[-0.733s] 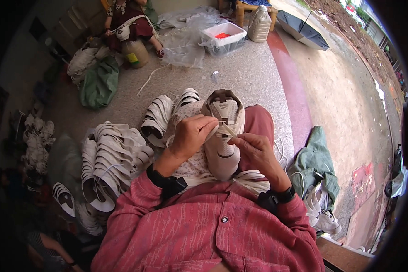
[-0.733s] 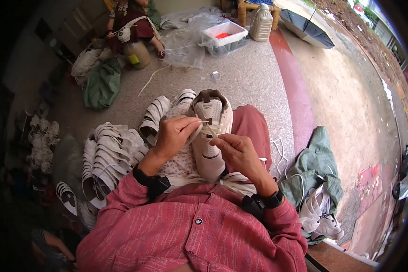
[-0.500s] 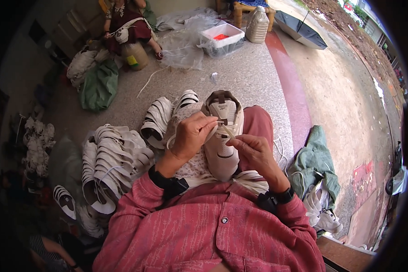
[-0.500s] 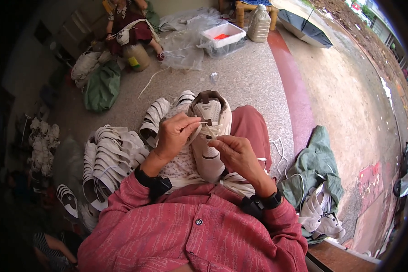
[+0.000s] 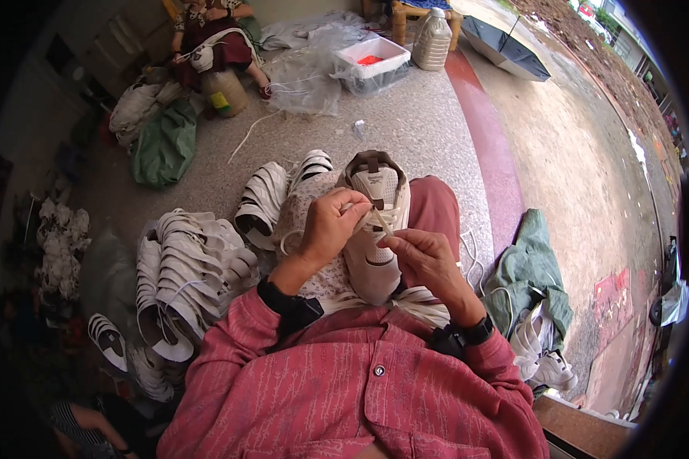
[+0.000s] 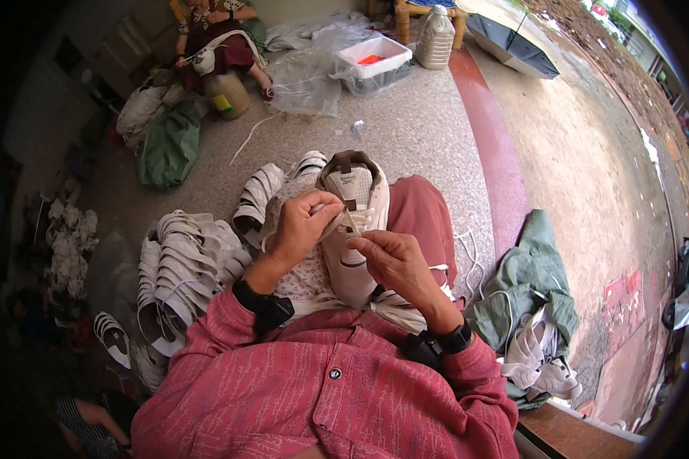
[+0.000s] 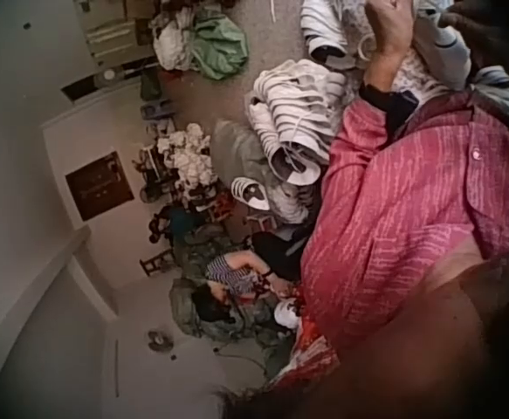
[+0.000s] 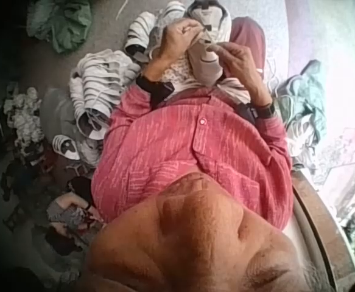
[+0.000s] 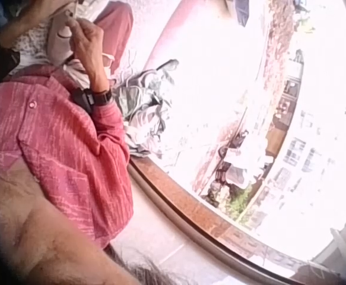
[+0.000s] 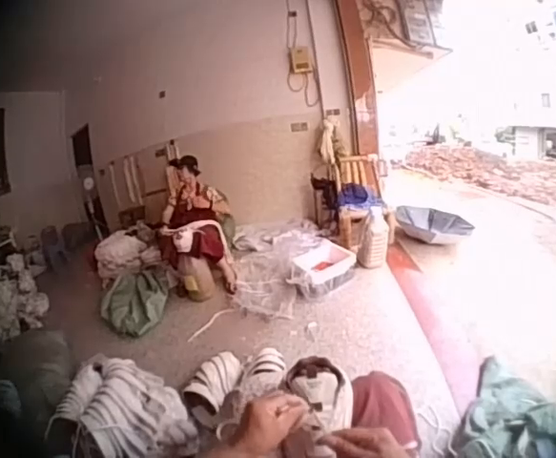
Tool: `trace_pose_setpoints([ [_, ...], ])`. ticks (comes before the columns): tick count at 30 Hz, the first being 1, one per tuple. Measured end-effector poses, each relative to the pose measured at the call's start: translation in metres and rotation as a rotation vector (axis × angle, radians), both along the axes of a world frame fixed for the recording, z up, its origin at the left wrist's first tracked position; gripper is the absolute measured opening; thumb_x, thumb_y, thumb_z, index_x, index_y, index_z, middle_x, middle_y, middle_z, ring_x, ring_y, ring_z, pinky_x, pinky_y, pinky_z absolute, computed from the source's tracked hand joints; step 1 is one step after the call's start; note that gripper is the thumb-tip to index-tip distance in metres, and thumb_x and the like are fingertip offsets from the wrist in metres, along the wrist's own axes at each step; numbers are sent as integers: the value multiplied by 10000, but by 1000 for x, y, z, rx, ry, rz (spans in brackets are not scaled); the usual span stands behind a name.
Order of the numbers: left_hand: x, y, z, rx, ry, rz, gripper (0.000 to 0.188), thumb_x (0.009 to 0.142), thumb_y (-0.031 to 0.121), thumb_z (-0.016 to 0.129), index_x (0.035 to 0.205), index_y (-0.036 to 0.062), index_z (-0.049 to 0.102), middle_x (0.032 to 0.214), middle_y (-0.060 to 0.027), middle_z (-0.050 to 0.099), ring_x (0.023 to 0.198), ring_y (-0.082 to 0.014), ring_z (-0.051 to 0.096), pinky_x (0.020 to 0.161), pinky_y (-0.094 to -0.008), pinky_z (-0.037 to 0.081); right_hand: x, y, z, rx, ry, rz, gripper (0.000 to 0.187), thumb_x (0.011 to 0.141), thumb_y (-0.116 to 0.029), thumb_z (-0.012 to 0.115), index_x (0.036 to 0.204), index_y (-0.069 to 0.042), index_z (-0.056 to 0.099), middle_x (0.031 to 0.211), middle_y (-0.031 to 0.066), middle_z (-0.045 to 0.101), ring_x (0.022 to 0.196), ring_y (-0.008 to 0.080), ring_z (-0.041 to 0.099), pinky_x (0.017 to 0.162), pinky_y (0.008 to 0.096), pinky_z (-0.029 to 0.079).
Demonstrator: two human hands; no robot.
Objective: The recorder is threading laces through the eyelets of a shoe upper.
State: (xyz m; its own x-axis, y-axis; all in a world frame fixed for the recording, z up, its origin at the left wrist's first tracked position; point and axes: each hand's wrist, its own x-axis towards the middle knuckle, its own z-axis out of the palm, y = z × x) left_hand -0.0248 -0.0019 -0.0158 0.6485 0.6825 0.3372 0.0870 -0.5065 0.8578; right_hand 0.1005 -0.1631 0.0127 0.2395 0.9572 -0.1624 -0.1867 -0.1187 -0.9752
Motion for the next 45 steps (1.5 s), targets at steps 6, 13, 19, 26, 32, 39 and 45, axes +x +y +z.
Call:
trace_pose_setpoints([
  [6, 9, -3, 9, -177, 20, -67, 111, 850, 83, 679, 891, -21, 678, 786, -35, 638, 709, -105, 584, 633, -254, 458, -9, 2, -12, 52, -197, 92, 208, 981, -181, 558, 921, 9, 618, 613, -55, 401, 556, 31, 359, 480, 237, 307],
  [13, 1, -5, 19, 189, 72, -36, 80, 821, 52, 674, 875, -6, 674, 776, -91, 624, 702, -188, 608, 636, -298, 467, 1, -3, -11, 19, -292, 139, 177, 966, -157, 567, 1004, -3, 644, 610, 8, 419, 574, 49, 395, 506, 257, 366],
  [19, 10, -1, 16, 517, 96, -31, 205, 714, 42, 730, 906, 30, 659, 1021, -102, 616, 942, -275, 599, 779, -340, 474, 2, 0, -34, 242, -717, 165, 182, 914, -171, 624, 1036, -42, 667, 727, 171, 618, 588, 276, 603, 567, 352, 467],
  [26, 12, 32, 18, 145, 56, -222, 640, 654, 96, 757, 1229, 21, 485, 1142, -129, 574, 1085, -286, 567, 919, -368, 459, 17, 2, -3, 208, -714, 131, 197, 903, -202, 640, 1031, -53, 659, 793, 161, 649, 705, 281, 643, 648, 349, 493],
  [32, 24, 43, 35, -231, 182, -396, 717, 658, 54, 739, 1314, 20, 454, 1159, -107, 602, 1048, -164, 576, 904, -293, 469, 52, 32, -28, 327, -571, -129, 174, 904, -120, 618, 1048, -24, 633, 858, 95, 635, 779, 179, 604, 712, 304, 478],
  [39, 23, 49, 23, -358, 156, -512, 683, 705, -33, 695, 1339, 17, 448, 1114, -57, 610, 944, -112, 604, 816, -244, 507, 45, 39, -26, 250, -699, -67, 194, 871, -60, 618, 1061, -27, 635, 898, 102, 642, 790, 195, 620, 710, 311, 480],
  [45, 24, 48, 13, -504, 98, -530, 658, 739, 23, 707, 1342, -1, 445, 1103, -63, 618, 953, -119, 599, 831, -249, 498, 49, 47, -52, 367, -603, -83, 166, 872, -62, 634, 1033, -22, 638, 890, 66, 648, 789, 154, 613, 704, 279, 481],
])
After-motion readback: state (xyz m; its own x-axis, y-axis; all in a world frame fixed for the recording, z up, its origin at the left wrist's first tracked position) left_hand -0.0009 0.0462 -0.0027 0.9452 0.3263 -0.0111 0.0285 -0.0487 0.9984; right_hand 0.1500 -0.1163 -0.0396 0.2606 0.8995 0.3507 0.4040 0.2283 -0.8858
